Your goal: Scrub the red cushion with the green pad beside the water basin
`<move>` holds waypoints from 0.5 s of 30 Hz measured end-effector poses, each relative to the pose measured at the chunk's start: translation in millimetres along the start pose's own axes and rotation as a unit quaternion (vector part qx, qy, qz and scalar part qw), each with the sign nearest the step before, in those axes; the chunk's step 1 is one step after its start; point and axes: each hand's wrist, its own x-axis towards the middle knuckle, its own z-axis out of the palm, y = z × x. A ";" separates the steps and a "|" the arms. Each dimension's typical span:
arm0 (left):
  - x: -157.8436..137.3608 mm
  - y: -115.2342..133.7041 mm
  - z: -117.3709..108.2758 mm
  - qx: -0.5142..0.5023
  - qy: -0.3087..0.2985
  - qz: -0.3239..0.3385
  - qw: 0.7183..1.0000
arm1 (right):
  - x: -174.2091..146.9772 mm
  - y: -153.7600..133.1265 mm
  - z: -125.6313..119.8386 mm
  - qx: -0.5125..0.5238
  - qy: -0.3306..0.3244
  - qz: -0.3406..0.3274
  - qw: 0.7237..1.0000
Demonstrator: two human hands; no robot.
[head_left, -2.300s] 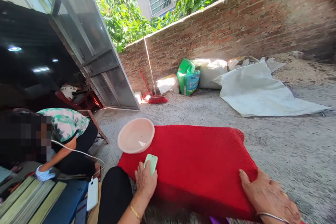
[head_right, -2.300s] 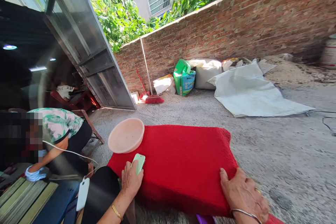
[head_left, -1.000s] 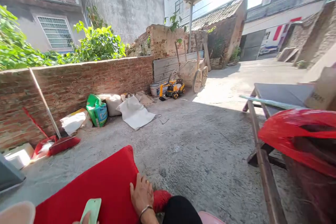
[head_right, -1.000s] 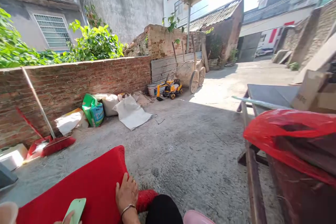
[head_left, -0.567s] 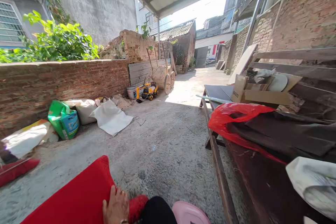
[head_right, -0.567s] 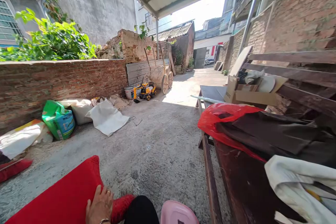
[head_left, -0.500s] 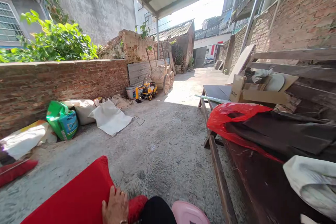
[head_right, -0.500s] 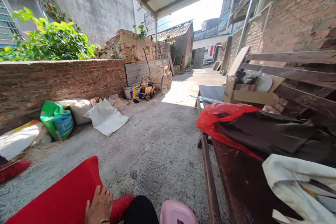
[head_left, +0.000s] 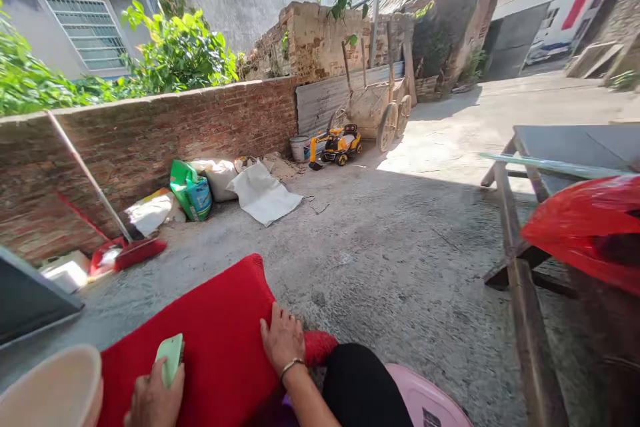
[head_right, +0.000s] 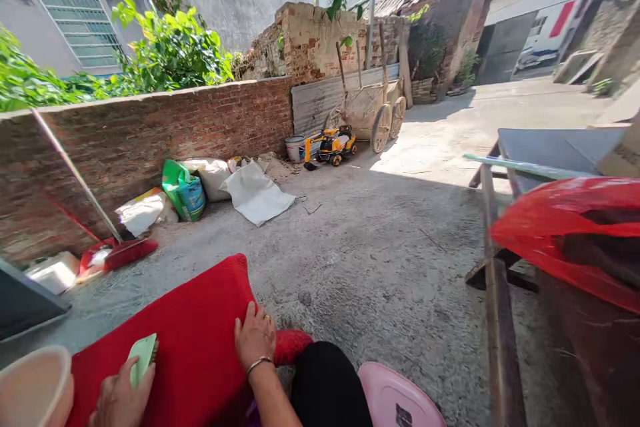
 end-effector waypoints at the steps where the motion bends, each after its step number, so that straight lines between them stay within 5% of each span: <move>1: 1.5 -5.8 -8.3 0.004 -0.024 0.003 1.000 | 1.5 0.8 -3.8 -0.007 -0.005 -0.004 1.000; 5: -11.9 20.0 -18.2 0.010 -0.035 0.024 0.999 | 6.5 4.7 -3.3 -0.035 -0.008 -0.035 0.999; 11: -65.9 97.0 -6.3 -0.039 -0.020 0.209 0.977 | 7.2 10.0 -1.9 -0.066 -0.004 -0.055 0.996; 15: -61.0 97.2 -20.0 -0.066 -0.041 0.207 0.975 | 7.0 8.9 -6.8 -0.077 -0.004 -0.057 0.995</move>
